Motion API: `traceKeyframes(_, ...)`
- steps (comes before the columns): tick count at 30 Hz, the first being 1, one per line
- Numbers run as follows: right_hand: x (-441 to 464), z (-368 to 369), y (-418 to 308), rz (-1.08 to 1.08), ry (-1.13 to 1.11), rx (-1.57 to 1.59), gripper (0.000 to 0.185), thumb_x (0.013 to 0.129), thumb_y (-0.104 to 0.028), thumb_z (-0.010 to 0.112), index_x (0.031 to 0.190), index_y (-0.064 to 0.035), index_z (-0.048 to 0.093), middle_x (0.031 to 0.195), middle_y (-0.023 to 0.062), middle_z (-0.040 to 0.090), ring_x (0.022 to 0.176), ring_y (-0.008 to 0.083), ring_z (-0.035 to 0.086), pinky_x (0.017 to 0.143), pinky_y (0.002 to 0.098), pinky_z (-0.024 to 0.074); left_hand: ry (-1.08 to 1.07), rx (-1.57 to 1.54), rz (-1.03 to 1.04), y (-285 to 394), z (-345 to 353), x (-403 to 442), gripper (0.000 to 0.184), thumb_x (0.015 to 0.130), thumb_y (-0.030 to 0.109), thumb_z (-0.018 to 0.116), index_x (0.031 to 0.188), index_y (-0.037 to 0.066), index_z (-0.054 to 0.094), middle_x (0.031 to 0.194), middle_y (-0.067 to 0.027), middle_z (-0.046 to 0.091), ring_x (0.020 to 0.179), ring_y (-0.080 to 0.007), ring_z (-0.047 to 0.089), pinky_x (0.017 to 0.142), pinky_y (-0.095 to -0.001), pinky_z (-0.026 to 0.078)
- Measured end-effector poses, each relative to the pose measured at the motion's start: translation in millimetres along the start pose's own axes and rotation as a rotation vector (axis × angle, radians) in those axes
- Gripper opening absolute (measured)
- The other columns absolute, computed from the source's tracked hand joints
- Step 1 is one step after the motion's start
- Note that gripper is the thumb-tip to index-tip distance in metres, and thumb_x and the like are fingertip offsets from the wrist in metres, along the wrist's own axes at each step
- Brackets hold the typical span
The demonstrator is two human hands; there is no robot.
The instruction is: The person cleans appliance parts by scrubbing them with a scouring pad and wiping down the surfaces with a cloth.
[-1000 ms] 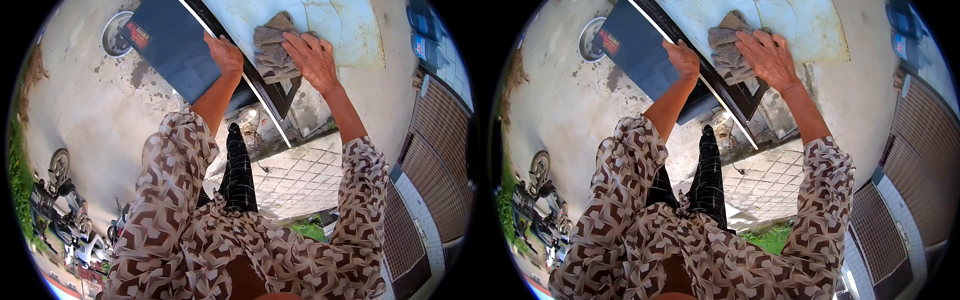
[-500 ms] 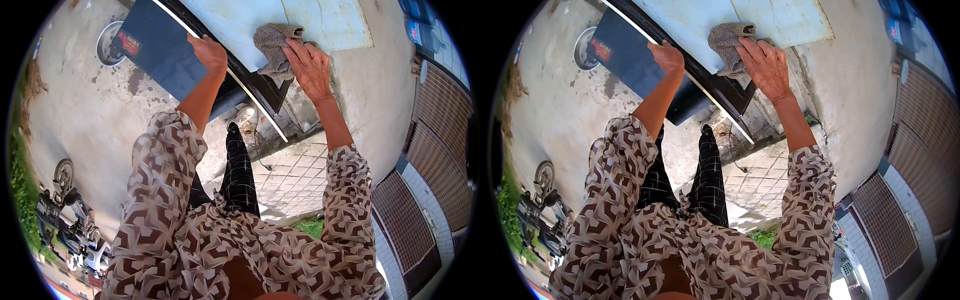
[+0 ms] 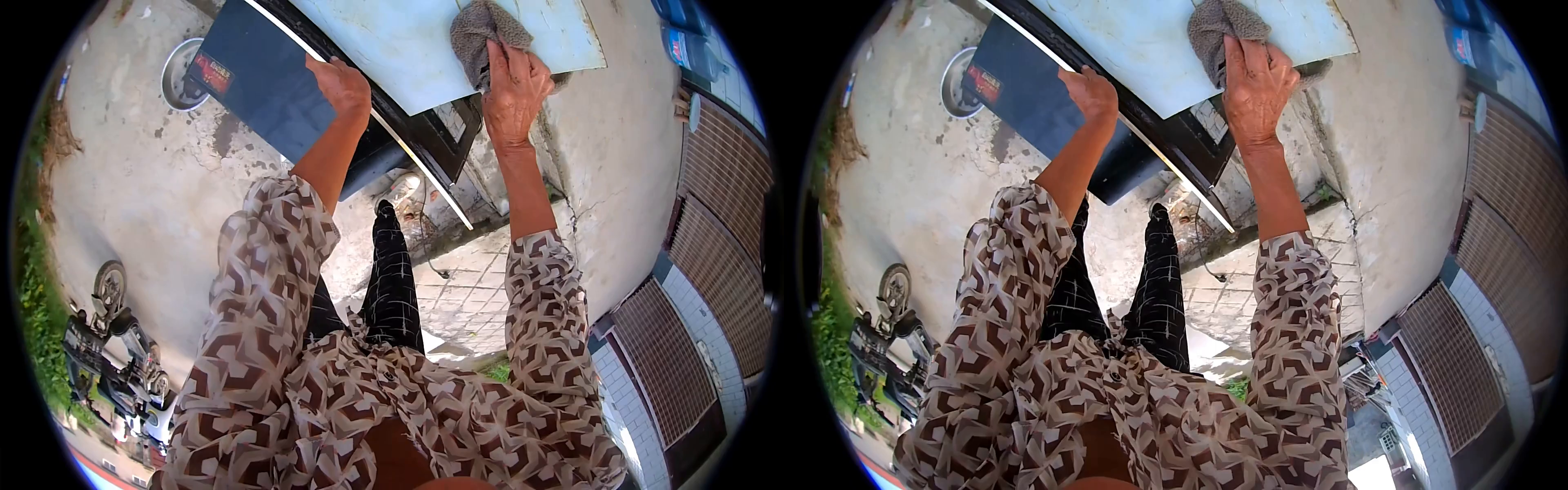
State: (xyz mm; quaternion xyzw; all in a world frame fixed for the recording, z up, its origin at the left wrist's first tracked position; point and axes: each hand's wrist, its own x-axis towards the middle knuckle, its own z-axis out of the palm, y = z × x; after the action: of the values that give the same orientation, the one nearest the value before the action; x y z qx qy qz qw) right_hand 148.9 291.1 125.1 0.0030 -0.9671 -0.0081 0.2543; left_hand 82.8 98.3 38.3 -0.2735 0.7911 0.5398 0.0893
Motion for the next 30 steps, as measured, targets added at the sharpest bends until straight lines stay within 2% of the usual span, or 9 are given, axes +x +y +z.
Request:
traceKeyframes(6, -19, -1, -44, 0.102, -0.244, 0.392, 0.031, 0.077, 0.009, 0.059, 0.103, -0.0061, 0.068, 0.117, -0.0008, 0.062, 0.1, 0.0254, 0.054, 0.085, 0.0384, 0.0426, -0.065, -0.112, 0.057, -23, 3, 13, 0.051, 0.099, 0.017, 0.047, 0.139, -0.006, 0.027, 0.137, -0.0297, 0.041, 0.125, -0.0424, 0.043, 0.106, -0.0449, 0.033)
traceKeyframes(10, 1, -27, -47, 0.814, -0.277, 1.25, 0.039, 0.076, 0.014, 0.051, 0.108, -0.0013, 0.067, 0.12, 0.0071, 0.064, 0.113, 0.0293, 0.057, 0.101, 0.0404, 0.0428, -0.241, -0.154, -0.144, -25, -26, 6, 0.082, 0.097, 0.056, 0.041, 0.143, -0.01, 0.024, 0.152, -0.03, 0.015, 0.142, -0.0404, 0.016, 0.114, -0.0435, 0.02)
traceKeyframes(13, 16, -53, -36, 1.337, -0.098, 1.823, 0.036, 0.084, 0.006, 0.052, 0.12, 0.0022, 0.06, 0.128, 0.0126, 0.06, 0.118, 0.0303, 0.056, 0.108, 0.0448, 0.0382, -0.274, -0.163, -0.066, -18, -44, -31, 0.087, 0.096, 0.06, 0.041, 0.146, -0.009, 0.02, 0.152, -0.0301, 0.013, 0.142, -0.0399, 0.015, 0.116, -0.0438, 0.016)
traceKeyframes(15, 26, -62, -38, 1.461, -0.088, 1.939, 0.037, 0.091, -0.004, 0.05, 0.127, 0.0035, 0.054, 0.13, 0.015, 0.057, 0.12, 0.0306, 0.054, 0.107, 0.047, 0.0383, -0.365, -0.28, -0.053, -5, -55, -54, 0.086, 0.095, 0.062, 0.041, 0.147, -0.005, 0.022, 0.154, -0.0244, 0.012, 0.143, -0.0371, 0.015, 0.116, -0.0428, 0.018)
traceKeyframes(17, 42, -77, -51, 1.551, -0.135, 1.95, 0.041, 0.1, -0.02, 0.041, 0.134, 0.0023, 0.047, 0.137, 0.0155, 0.053, 0.125, 0.0308, 0.05, 0.109, 0.0479, 0.037, -0.622, -0.845, -0.333, 14, -55, -68, 0.077, 0.096, 0.06, 0.045, 0.146, 0.004, 0.029, 0.147, -0.017, 0.032, 0.136, -0.0298, 0.034, 0.112, -0.042, 0.03)
traceKeyframes(20, 18, -53, -36, 1.232, -0.41, 2.695, 0.042, 0.103, -0.023, 0.037, 0.135, 0.0007, 0.047, 0.138, 0.0153, 0.052, 0.126, 0.0306, 0.05, 0.108, 0.0476, 0.038, -0.934, -1.193, -0.605, 48, -68, -74, 0.065, 0.096, 0.053, 0.051, 0.141, 0.007, 0.039, 0.133, -0.0139, 0.05, 0.124, -0.0258, 0.049, 0.108, -0.0422, 0.039)
traceKeyframes(23, 28, -57, -61, 1.653, -0.222, 2.047, 0.043, 0.104, -0.027, 0.036, 0.136, -0.0006, 0.047, 0.138, 0.015, 0.051, 0.127, 0.0296, 0.049, 0.107, 0.0469, 0.0385, -1.021, -1.214, -0.616, 69, -75, -71, 0.053, 0.096, 0.042, 0.057, 0.134, 0.007, 0.046, 0.125, -0.0125, 0.057, 0.116, -0.0249, 0.057, 0.103, -0.043, 0.046)
traceKeyframes(26, 26, -49, -48, 1.456, -0.417, 1.66, 0.042, 0.104, -0.025, 0.039, 0.136, 0.0012, 0.047, 0.135, 0.0147, 0.054, 0.125, 0.0277, 0.05, 0.107, 0.0461, 0.0391, -0.903, -1.069, -0.549, 78, -73, -63, 0.041, 0.096, 0.028, 0.059, 0.128, 0.004, 0.05, 0.12, -0.0111, 0.06, 0.108, -0.0235, 0.062, 0.092, -0.0441, 0.054)
traceKeyframes(30, 34, -63, -64, 1.053, -0.305, 1.205, 0.074, 0.093, -0.03, 0.064, 0.15, -0.0067, 0.025, 0.153, 0.0202, 0.026, 0.139, 0.0318, 0.031, 0.103, 0.0469, 0.0442, -0.764, -1.051, -0.54, 99, -78, -56, 0.04, 0.1, 0.031, 0.053, 0.128, 0.004, 0.05, 0.12, -0.0116, 0.06, 0.107, -0.024, 0.062, 0.09, -0.0424, 0.055)
